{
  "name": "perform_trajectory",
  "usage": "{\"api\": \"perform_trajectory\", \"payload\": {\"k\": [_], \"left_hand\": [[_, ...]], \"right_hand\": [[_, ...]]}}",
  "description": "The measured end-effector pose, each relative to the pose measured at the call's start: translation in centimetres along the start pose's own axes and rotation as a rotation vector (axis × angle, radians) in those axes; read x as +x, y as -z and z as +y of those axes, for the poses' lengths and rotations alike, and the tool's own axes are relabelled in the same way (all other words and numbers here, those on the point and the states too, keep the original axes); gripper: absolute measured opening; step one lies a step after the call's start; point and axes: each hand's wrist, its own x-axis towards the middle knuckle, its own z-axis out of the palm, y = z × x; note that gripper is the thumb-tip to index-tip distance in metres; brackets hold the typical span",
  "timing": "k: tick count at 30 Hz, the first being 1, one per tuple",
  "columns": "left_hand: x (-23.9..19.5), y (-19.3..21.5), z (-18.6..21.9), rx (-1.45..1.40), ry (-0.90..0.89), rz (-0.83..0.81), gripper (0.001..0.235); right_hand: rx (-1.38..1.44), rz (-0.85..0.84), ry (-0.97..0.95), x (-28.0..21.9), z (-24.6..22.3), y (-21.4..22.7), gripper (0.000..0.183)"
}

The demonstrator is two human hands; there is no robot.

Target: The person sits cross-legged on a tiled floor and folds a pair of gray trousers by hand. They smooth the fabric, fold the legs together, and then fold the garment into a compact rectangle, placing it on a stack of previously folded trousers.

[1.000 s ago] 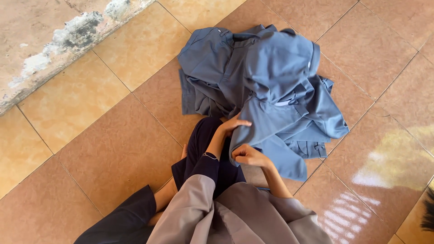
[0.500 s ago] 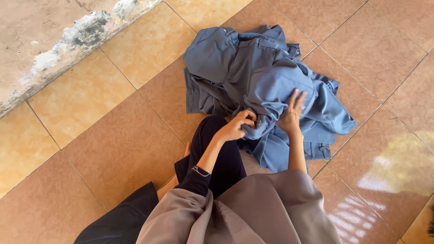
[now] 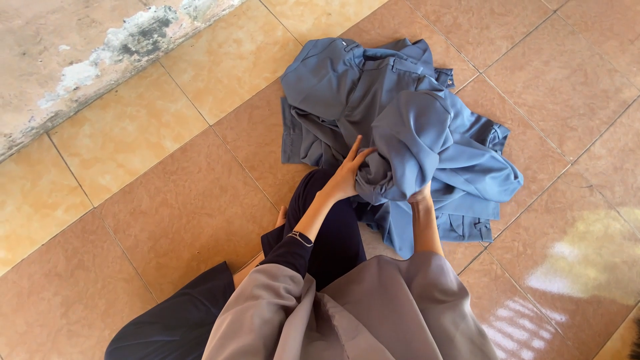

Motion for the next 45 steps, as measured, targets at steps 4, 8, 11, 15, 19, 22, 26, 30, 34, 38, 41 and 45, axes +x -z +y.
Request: {"api": "perform_trajectory", "payload": {"k": [4,8,11,15,19,22,26,30,34,38,41,45], "left_hand": [[-1.0,0.0,-1.6,0.014,-0.054,0.105,0.079],[-2.4,3.0,-0.1,0.153,-0.206,0.302,0.075],[-4.0,6.2,-0.2,0.213,-0.293,0.458,0.080],[-7.8,11.9,-0.1,0.219,-0.296,0.607,0.081],[-13.8,17.1,0.0,0.299,-0.296,0.742,0.076],[-19.0,20.3,-1.7,0.373,-0.318,0.838,0.078],[-26.2,24.7,-6.4,0.474,-0.285,0.960,0.092],[-32.1,27.6,2.4,0.396,-0.147,0.995,0.097],[-39.7,28.0,0.4,0.366,0.344,1.213,0.106],[-41.7,27.1,0.6,0.290,0.973,1.432,0.108],[-39.7,25.1,-1.6,0.388,0.890,1.363,0.096],[-37.3,22.0,-6.8,0.598,1.058,0.816,0.110]], "right_hand": [[-0.063,-0.043,0.020,0.4,-2.9,-2.2,0.040],[-0.122,-0.130,0.061,1.2,-6.7,-6.4,0.045],[-0.162,-0.209,0.103,0.3,-8.8,-8.6,0.049],[-0.211,-0.327,0.170,2.4,-10.3,-16.0,0.055],[-0.255,-0.468,0.247,1.7,-13.4,-23.8,0.061],[-0.291,-0.575,0.304,0.0,-17.0,-29.1,0.065],[-0.329,-0.692,0.381,-2.1,-20.7,-34.8,0.071],[-0.378,-0.782,0.456,-4.0,-22.8,-39.5,0.078],[-0.416,-0.848,0.504,-5.9,-22.2,-42.5,0.082],[-0.546,-0.872,0.358,-6.2,-13.6,-44.0,0.101],[-0.434,-0.783,0.123,-6.8,-7.0,-44.0,0.094],[0.211,-0.582,-0.463,-5.0,0.6,-43.8,0.074]]}}
